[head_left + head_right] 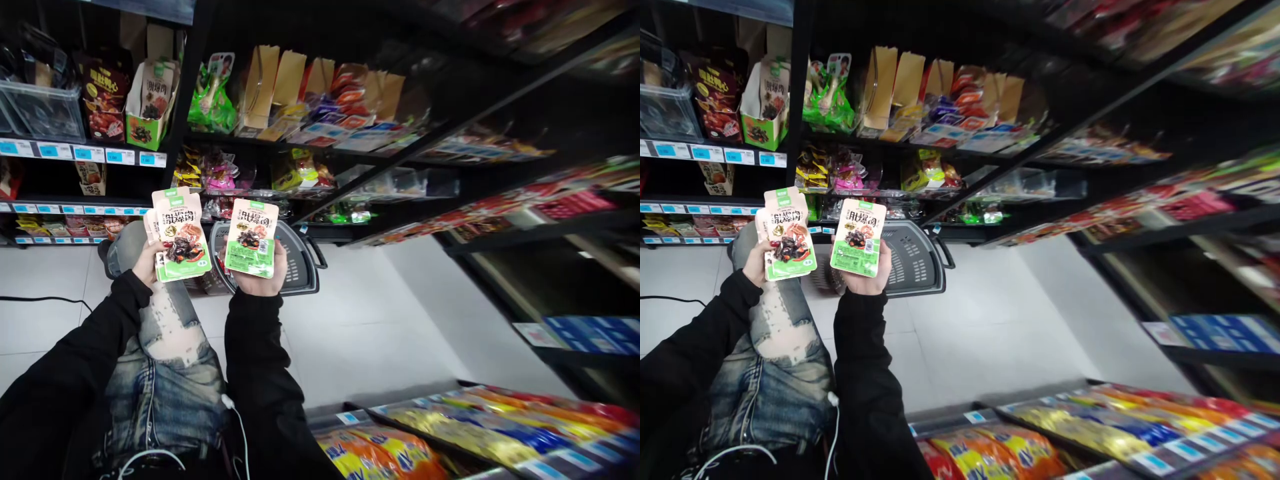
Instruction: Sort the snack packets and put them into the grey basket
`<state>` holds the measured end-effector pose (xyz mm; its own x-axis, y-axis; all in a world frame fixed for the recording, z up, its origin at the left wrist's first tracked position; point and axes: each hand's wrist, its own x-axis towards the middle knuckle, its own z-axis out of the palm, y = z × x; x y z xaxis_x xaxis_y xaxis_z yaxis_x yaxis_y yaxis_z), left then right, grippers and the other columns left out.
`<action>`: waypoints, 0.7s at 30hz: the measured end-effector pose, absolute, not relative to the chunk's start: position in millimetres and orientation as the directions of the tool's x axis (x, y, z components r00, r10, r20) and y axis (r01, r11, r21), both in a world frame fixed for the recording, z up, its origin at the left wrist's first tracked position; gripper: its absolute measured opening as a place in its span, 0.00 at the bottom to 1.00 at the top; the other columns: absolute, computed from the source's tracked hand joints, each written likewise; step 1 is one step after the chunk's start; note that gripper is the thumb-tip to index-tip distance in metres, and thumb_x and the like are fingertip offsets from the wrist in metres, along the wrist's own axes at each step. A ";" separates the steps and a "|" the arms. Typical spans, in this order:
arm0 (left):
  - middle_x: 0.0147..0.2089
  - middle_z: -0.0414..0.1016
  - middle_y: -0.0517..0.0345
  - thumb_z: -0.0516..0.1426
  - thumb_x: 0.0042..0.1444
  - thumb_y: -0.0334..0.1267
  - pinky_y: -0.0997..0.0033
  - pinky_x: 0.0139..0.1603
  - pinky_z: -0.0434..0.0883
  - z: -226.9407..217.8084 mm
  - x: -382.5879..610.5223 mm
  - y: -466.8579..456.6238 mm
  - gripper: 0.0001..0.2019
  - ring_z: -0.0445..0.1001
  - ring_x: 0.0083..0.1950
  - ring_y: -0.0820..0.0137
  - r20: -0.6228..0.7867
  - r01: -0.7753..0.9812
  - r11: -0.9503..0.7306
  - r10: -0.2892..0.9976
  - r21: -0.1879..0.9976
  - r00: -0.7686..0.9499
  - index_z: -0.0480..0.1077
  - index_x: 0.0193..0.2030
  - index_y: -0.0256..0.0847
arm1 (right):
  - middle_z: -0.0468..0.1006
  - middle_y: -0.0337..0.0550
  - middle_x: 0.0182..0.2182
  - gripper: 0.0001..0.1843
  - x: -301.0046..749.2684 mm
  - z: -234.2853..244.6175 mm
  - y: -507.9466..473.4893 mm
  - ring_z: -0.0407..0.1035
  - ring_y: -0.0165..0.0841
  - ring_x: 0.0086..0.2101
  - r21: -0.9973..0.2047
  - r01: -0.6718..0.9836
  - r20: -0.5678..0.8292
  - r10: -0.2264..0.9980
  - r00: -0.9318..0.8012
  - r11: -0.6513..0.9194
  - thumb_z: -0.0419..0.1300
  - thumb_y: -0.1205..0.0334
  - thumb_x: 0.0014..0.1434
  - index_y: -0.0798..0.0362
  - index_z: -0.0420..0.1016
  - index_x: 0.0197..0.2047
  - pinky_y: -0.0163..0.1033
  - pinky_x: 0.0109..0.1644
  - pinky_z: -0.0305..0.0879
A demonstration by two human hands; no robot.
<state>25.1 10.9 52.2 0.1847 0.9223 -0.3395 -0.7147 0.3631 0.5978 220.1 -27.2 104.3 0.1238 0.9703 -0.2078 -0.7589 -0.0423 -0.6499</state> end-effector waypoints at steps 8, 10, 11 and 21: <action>0.40 0.81 0.53 0.58 0.34 0.28 0.57 0.53 0.72 54.6 22.9 10.9 0.24 0.78 0.44 0.59 -0.328 -0.698 0.388 0.917 0.601 0.227 0.70 0.44 0.34 | 0.77 0.48 0.40 0.31 215.0 103.1 -33.3 0.71 0.37 0.37 -0.523 -0.851 -0.189 0.979 0.073 -0.038 0.43 0.38 0.57 0.50 0.72 0.47 0.44 0.35 0.68; 0.40 0.81 0.54 0.59 0.34 0.28 0.58 0.53 0.72 56.1 22.8 10.9 0.24 0.78 0.44 0.59 -0.318 -0.700 0.384 0.920 0.602 0.231 0.70 0.44 0.34 | 0.77 0.47 0.40 0.31 213.4 102.3 -32.2 0.71 0.37 0.38 -0.522 -0.853 -0.182 0.980 0.077 -0.030 0.43 0.37 0.57 0.50 0.72 0.46 0.45 0.36 0.68; 0.40 0.81 0.54 0.59 0.34 0.28 0.58 0.53 0.72 56.7 22.8 10.9 0.24 0.78 0.44 0.59 -0.313 -0.701 0.382 0.921 0.602 0.233 0.70 0.44 0.34 | 0.78 0.46 0.40 0.30 213.0 101.5 -31.4 0.71 0.37 0.38 -0.525 -0.851 -0.179 0.981 0.082 -0.024 0.43 0.37 0.57 0.49 0.72 0.46 0.45 0.37 0.69; 0.32 0.81 0.55 0.57 0.32 0.27 0.56 0.53 0.72 62.1 23.3 9.5 0.19 0.78 0.45 0.56 -0.365 -0.701 0.390 0.910 0.596 0.196 0.72 0.37 0.35 | 0.79 0.44 0.40 0.25 215.7 93.9 -30.9 0.74 0.40 0.37 -0.581 -0.814 -0.197 0.971 0.134 -0.005 0.49 0.42 0.54 0.48 0.72 0.46 0.53 0.42 0.69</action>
